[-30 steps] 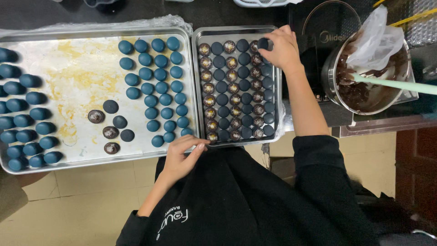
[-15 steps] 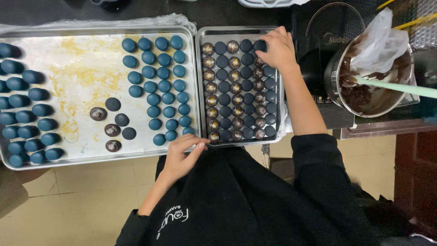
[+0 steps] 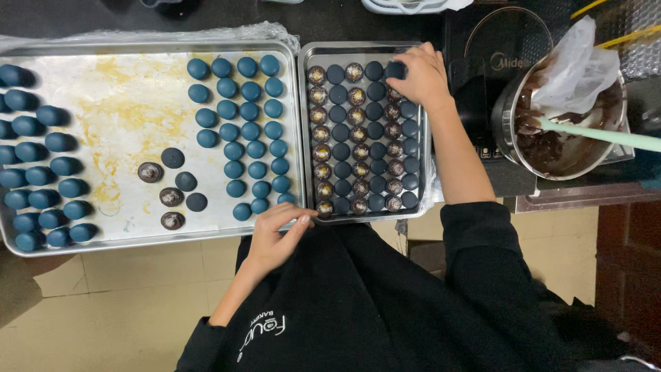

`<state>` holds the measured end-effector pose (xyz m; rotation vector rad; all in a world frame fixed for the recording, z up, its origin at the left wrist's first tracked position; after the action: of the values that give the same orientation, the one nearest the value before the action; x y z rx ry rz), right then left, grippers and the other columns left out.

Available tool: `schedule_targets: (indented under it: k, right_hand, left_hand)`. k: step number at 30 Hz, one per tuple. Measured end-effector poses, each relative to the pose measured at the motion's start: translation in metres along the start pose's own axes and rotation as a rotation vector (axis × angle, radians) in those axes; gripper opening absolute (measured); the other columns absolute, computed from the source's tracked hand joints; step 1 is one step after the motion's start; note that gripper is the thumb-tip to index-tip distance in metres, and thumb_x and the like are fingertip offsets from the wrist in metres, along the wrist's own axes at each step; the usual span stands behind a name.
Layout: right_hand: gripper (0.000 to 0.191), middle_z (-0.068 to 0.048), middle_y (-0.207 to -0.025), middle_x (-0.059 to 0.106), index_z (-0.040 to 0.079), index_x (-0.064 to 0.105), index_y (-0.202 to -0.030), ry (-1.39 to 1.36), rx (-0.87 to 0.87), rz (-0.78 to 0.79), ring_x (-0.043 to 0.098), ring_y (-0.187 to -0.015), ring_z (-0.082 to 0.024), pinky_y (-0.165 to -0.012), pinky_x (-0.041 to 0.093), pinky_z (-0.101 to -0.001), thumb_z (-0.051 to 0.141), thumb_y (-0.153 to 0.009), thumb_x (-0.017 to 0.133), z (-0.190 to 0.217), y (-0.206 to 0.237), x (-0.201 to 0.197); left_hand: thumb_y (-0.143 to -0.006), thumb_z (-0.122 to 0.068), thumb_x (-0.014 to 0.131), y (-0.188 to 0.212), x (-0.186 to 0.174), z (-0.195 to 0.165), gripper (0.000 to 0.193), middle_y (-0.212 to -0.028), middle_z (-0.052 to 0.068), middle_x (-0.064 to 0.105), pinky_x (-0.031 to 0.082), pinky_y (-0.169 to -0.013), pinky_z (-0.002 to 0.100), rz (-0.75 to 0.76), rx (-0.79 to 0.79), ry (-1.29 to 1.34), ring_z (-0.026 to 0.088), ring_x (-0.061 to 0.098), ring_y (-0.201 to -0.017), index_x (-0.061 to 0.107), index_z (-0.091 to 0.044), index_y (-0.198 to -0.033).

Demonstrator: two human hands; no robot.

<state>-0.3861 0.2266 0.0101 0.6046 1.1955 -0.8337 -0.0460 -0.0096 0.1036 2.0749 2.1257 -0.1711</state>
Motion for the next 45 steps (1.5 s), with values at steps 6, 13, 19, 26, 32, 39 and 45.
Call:
schedule_targets:
  k: [6,13,19,26,32,39,45]
  right_hand:
    - [0.049,-0.004,-0.109,0.069,0.014,0.078,-0.111,0.056,0.039,0.033,0.052,-0.114,-0.028,-0.096,0.037,-0.0429,0.034,-0.067,0.087,0.005,-0.006,0.004]
    - [0.038,-0.002,-0.111,0.071,0.017,0.078,-0.106,0.041,0.057,0.033,0.054,-0.115,-0.027,-0.097,0.038,-0.0412,0.031,-0.070,0.082,0.000,-0.006,0.007]
    - [0.048,-0.007,-0.114,0.069,0.007,0.072,-0.121,-0.580,0.010,-0.160,0.063,-0.110,-0.022,-0.098,0.050,-0.0356,0.019,-0.076,0.088,0.024,0.027,-0.038]
    - [0.053,-0.015,-0.122,0.069,-0.004,0.068,-0.121,-1.084,-0.246,-0.080,0.063,-0.120,-0.025,-0.107,0.048,-0.0384,0.007,-0.073,0.088,0.136,0.128,-0.086]
    - [0.053,-0.014,-0.120,0.070,-0.004,0.069,-0.117,-1.145,-0.263,-0.096,0.064,-0.116,-0.027,-0.104,0.051,-0.0421,0.008,-0.068,0.087,0.161,0.162,-0.108]
    - [0.055,-0.015,-0.119,0.071,-0.002,0.069,-0.116,-0.914,-0.328,-0.138,0.068,-0.112,-0.031,-0.100,0.053,-0.0421,0.009,-0.066,0.090,0.161,0.184,-0.127]
    - [0.057,-0.016,-0.118,0.071,-0.002,0.069,-0.116,-0.921,-0.347,-0.138,0.070,-0.111,-0.031,-0.100,0.054,-0.0416,0.014,-0.067,0.093,0.157,0.192,-0.128]
  left_hand:
    - [-0.096,-0.016,0.064,-0.001,0.000,0.000,0.018,-0.079,0.008,0.073,0.052,-0.071,0.032,-0.007,0.007,0.005,0.021,0.070,-0.076,0.076,-0.003,-0.100]
    - [-0.096,-0.016,0.064,0.000,0.000,0.003,0.018,-0.079,0.008,0.073,0.052,-0.070,0.032,-0.006,0.008,-0.013,0.022,0.069,-0.076,0.076,-0.003,-0.101]
    - [-0.097,-0.013,0.063,-0.009,0.005,0.019,0.020,-0.083,0.007,0.076,0.054,-0.072,0.028,-0.026,-0.164,0.101,0.015,0.071,-0.079,0.077,-0.002,-0.105]
    - [-0.093,-0.003,0.070,-0.047,0.051,0.009,0.045,-0.125,0.016,0.069,0.056,-0.098,0.031,0.009,-0.226,0.659,0.018,0.068,-0.112,0.057,0.005,-0.135]
    - [-0.090,-0.001,0.074,-0.039,0.074,-0.023,0.058,-0.133,0.022,0.063,0.057,-0.100,0.033,0.088,-0.187,0.763,0.020,0.068,-0.112,0.048,0.006,-0.142]
    - [-0.089,0.000,0.076,-0.035,0.087,-0.030,0.053,-0.121,0.018,0.065,0.058,-0.095,0.033,0.079,-0.222,0.723,0.019,0.068,-0.107,0.051,0.006,-0.136]
    - [-0.089,0.000,0.075,-0.030,0.098,-0.026,0.053,-0.121,0.017,0.066,0.058,-0.095,0.033,0.099,-0.182,0.806,0.019,0.067,-0.106,0.050,0.005,-0.136]
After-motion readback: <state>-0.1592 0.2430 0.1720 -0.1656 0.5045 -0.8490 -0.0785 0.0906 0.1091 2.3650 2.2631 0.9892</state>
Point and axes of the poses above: each hand's wrist, its own y-axis away from the middle knuckle, its own x-axis out of the palm, z = x × y, the point moved 5 cm from there along -y, towards the middle knuckle
